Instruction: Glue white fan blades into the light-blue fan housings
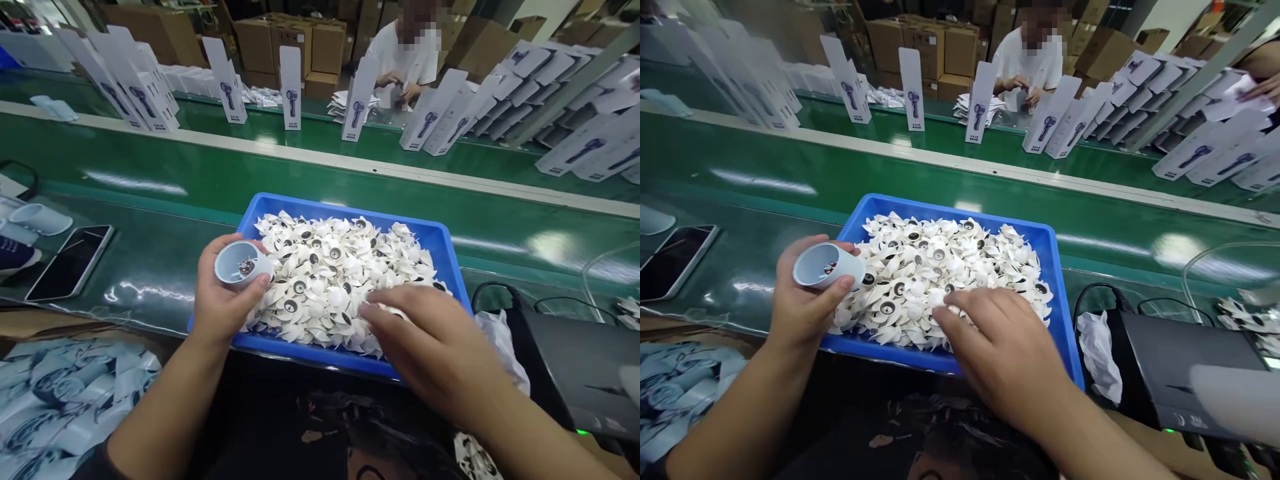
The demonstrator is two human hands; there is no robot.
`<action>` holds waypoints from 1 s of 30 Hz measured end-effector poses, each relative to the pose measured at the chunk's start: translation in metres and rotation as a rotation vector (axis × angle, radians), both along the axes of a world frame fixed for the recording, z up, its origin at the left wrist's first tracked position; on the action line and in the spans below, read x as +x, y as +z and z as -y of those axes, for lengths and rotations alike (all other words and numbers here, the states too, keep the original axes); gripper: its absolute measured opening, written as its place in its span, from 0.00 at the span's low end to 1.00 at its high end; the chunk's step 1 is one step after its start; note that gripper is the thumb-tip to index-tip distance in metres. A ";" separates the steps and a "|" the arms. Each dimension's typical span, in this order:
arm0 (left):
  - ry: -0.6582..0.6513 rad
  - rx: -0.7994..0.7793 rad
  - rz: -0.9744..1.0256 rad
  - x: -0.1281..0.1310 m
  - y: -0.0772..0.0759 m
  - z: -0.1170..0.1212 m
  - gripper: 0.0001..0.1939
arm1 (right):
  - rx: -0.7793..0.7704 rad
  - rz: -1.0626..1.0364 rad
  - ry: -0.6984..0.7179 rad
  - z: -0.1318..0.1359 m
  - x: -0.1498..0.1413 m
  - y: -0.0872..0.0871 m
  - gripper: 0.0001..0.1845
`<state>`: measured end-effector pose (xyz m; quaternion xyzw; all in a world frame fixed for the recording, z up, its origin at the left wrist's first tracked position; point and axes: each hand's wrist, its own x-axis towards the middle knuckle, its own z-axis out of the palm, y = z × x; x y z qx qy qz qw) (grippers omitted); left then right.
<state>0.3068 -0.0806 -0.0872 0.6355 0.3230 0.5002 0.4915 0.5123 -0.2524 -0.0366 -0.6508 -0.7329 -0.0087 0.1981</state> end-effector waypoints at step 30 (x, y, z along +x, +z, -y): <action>-0.455 0.510 -0.432 0.002 0.025 0.018 0.19 | -0.205 -0.672 -0.054 -0.048 -0.046 0.029 0.09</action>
